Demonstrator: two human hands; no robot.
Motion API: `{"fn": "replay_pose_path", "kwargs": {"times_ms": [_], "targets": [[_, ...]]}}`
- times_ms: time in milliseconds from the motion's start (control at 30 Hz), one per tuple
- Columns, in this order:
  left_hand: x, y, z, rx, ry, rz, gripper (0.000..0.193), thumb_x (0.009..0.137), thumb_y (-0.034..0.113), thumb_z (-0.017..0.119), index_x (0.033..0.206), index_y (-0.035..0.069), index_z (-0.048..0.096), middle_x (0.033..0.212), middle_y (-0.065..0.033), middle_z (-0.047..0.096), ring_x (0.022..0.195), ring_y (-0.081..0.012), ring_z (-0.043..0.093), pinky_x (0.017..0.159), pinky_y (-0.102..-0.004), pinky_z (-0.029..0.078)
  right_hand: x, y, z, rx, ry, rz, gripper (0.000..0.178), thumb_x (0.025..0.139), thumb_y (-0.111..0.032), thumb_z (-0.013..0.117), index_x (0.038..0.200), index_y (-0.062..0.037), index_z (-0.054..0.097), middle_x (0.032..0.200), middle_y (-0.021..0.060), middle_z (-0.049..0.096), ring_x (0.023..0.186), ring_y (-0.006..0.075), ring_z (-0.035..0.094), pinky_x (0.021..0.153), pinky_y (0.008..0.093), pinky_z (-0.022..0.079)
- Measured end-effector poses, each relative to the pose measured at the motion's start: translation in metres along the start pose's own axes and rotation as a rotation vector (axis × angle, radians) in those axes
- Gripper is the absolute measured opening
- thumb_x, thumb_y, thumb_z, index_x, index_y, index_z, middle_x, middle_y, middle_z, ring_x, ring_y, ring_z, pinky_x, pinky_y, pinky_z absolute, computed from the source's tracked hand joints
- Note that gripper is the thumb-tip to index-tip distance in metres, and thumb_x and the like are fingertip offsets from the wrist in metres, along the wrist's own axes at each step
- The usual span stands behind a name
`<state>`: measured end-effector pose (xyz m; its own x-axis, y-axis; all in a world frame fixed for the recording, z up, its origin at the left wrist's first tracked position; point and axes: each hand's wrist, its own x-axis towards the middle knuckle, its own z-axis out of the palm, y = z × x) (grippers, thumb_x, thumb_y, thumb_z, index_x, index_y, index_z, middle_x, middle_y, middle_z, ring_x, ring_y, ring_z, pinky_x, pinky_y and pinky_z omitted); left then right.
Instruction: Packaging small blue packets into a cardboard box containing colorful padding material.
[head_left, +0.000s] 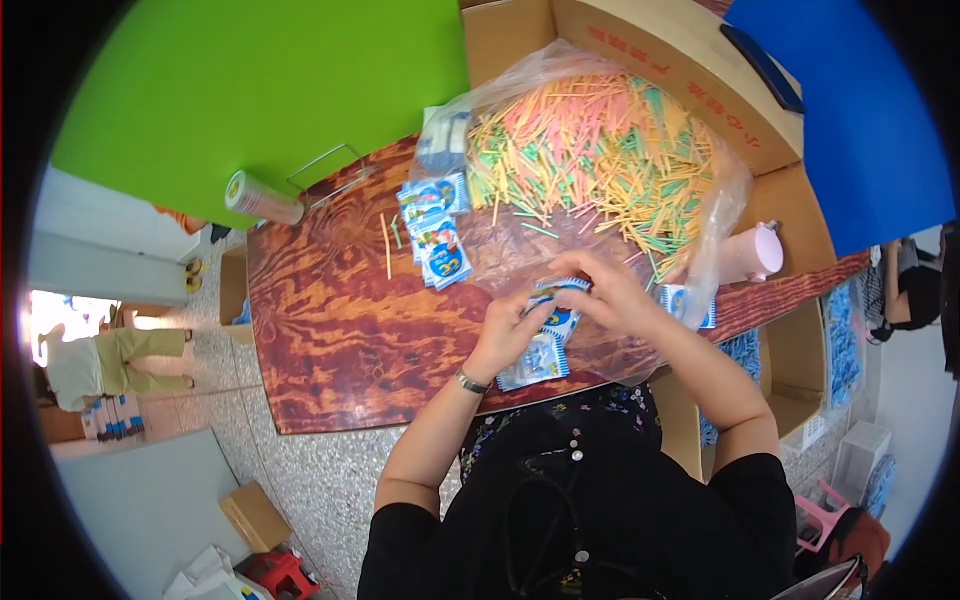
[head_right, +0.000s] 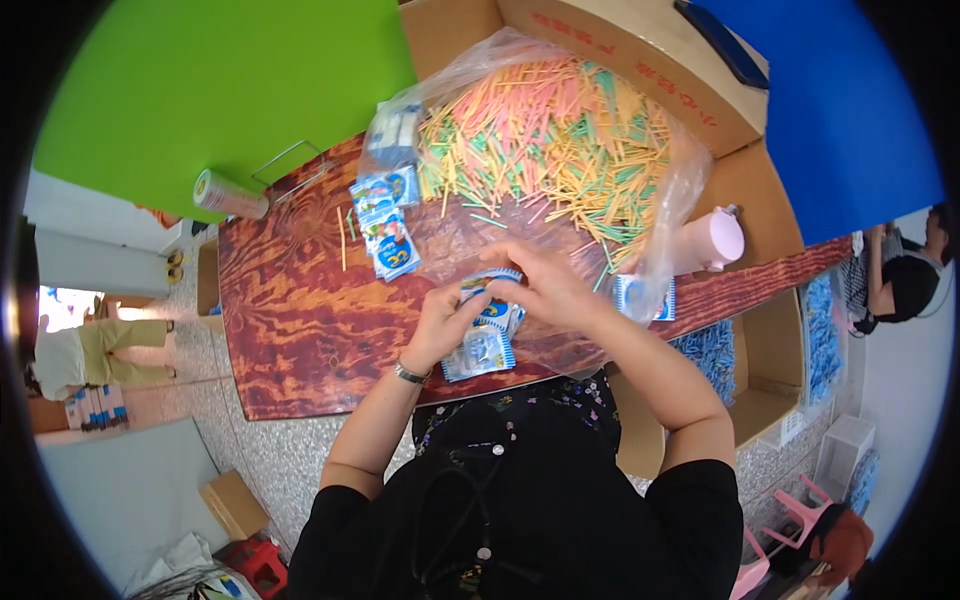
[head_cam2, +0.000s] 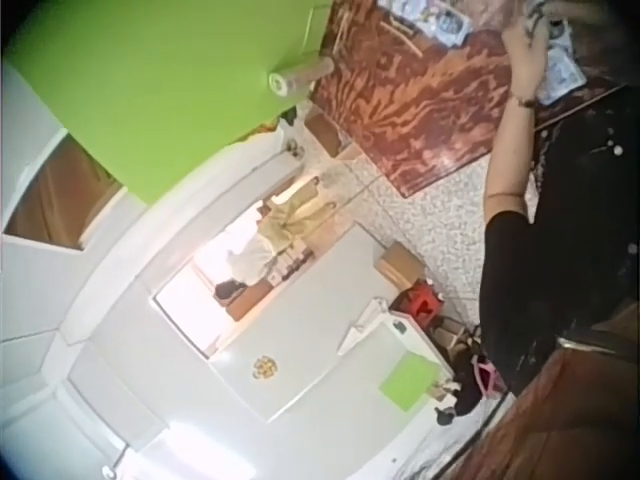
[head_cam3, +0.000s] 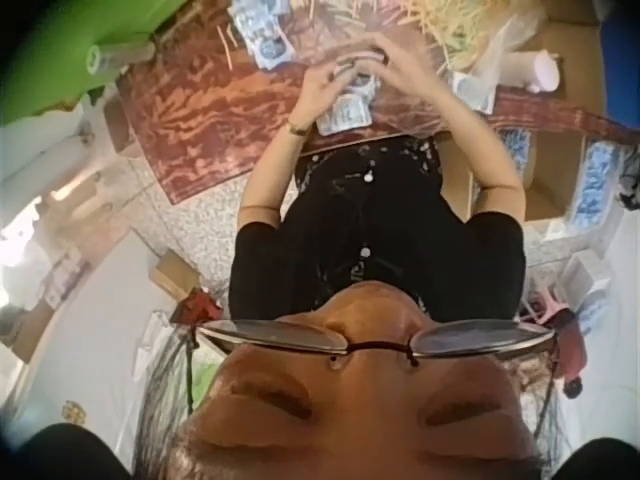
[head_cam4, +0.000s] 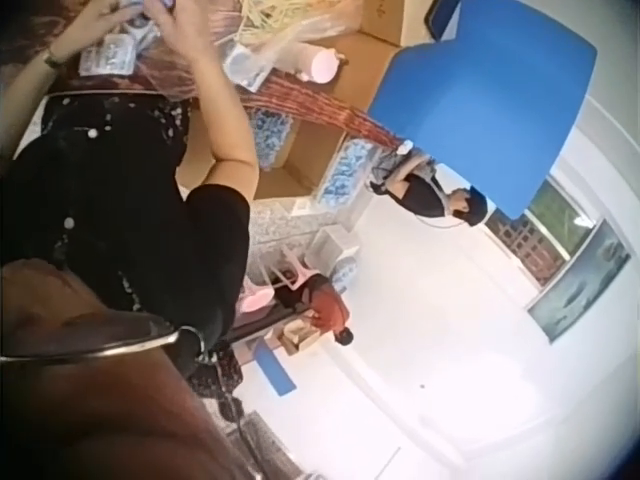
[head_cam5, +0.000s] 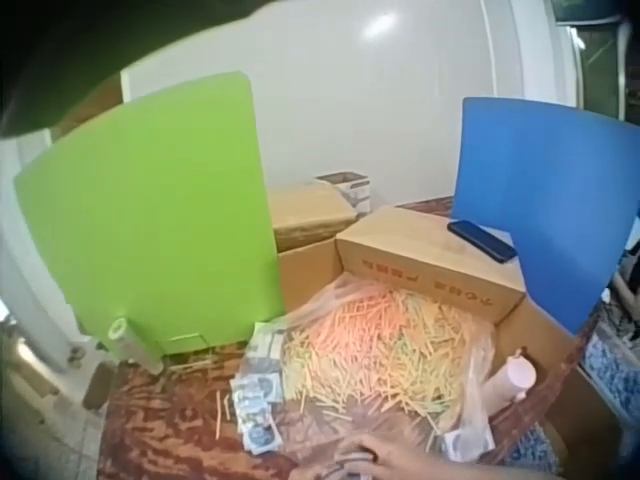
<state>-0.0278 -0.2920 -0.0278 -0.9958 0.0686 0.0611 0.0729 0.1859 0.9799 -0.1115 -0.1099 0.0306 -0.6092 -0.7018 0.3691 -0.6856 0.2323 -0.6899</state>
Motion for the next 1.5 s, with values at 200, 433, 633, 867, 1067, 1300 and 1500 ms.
{"fn": "replay_pose_path", "kwargs": {"times_ms": [200,433,633,867,1067,1300,1500], "targets": [[0.002,-0.024,-0.001,0.053,0.043,-0.14,0.016,0.084,0.017,0.073,0.082,0.003,0.067,0.065,-0.0073,0.06,0.058,-0.0146,0.055,0.055,-0.0303,0.044,-0.02,0.009,0.014,0.204,-0.05,0.309,0.017,0.089,-0.013,0.066,0.102,-0.0028,0.064,0.089,0.0077,0.067,0.08,0.02,0.065,0.072,0.0328,0.05],[0.008,-0.002,0.007,0.341,0.061,0.0,0.022,0.078,0.016,0.078,0.087,0.002,0.065,0.076,-0.0079,0.063,0.063,-0.0171,0.06,0.058,-0.0314,0.047,-0.036,0.082,-0.05,-0.272,-0.075,0.424,0.051,0.078,-0.021,0.074,0.123,-0.0042,0.054,0.102,0.0153,0.06,0.095,0.0327,0.062,0.083,0.0401,0.05],[0.005,-0.018,0.029,0.292,0.035,0.069,0.021,0.078,0.017,0.078,0.084,0.002,0.063,0.074,-0.0081,0.061,0.061,-0.0183,0.058,0.057,-0.0316,0.046,-0.018,0.102,-0.064,-0.782,-0.315,0.46,0.079,0.066,-0.016,0.082,0.134,-0.0061,0.043,0.118,0.0146,0.049,0.115,0.0337,0.049,0.096,0.0446,0.044],[0.004,-0.01,0.033,0.317,-0.069,-0.008,0.02,0.08,0.017,0.074,0.087,0.002,0.063,0.085,-0.0122,0.063,0.075,-0.0259,0.062,0.068,-0.0366,0.049,0.001,0.132,-0.061,-0.829,-0.237,0.476,0.065,0.069,-0.025,0.08,0.123,-0.0054,0.051,0.114,0.0153,0.051,0.114,0.0329,0.05,0.094,0.0472,0.044],[0.009,-0.023,0.044,0.462,-0.269,0.335,0.025,0.08,0.014,0.07,0.098,0.0,0.059,0.112,-0.0221,0.061,0.104,-0.0384,0.059,0.091,-0.0443,0.046,0.022,0.127,-0.053,-0.911,-0.28,0.44,0.055,0.07,-0.032,0.079,0.109,-0.0004,0.057,0.111,0.0162,0.052,0.112,0.0327,0.051,0.093,0.0471,0.044],[0.001,-0.002,0.042,0.506,-0.519,0.171,0.034,0.083,0.013,0.066,0.109,-0.006,0.056,0.111,-0.0234,0.062,0.107,-0.0394,0.058,0.092,-0.0432,0.047,0.019,0.132,-0.05,-0.94,-0.284,0.448,0.045,0.073,-0.03,0.074,0.104,0.0005,0.063,0.111,0.0164,0.057,0.111,0.0308,0.053,0.093,0.0467,0.043],[-0.002,-0.011,0.047,0.53,-0.407,0.293,0.024,0.082,0.015,0.066,0.098,-0.001,0.057,0.097,-0.0206,0.064,0.097,-0.0381,0.061,0.083,-0.0456,0.049,0.015,0.159,-0.037,-0.981,-0.214,0.42,0.033,0.076,-0.021,0.066,0.101,0.0006,0.062,0.107,0.0176,0.058,0.108,0.0328,0.053,0.093,0.047,0.042]]}}
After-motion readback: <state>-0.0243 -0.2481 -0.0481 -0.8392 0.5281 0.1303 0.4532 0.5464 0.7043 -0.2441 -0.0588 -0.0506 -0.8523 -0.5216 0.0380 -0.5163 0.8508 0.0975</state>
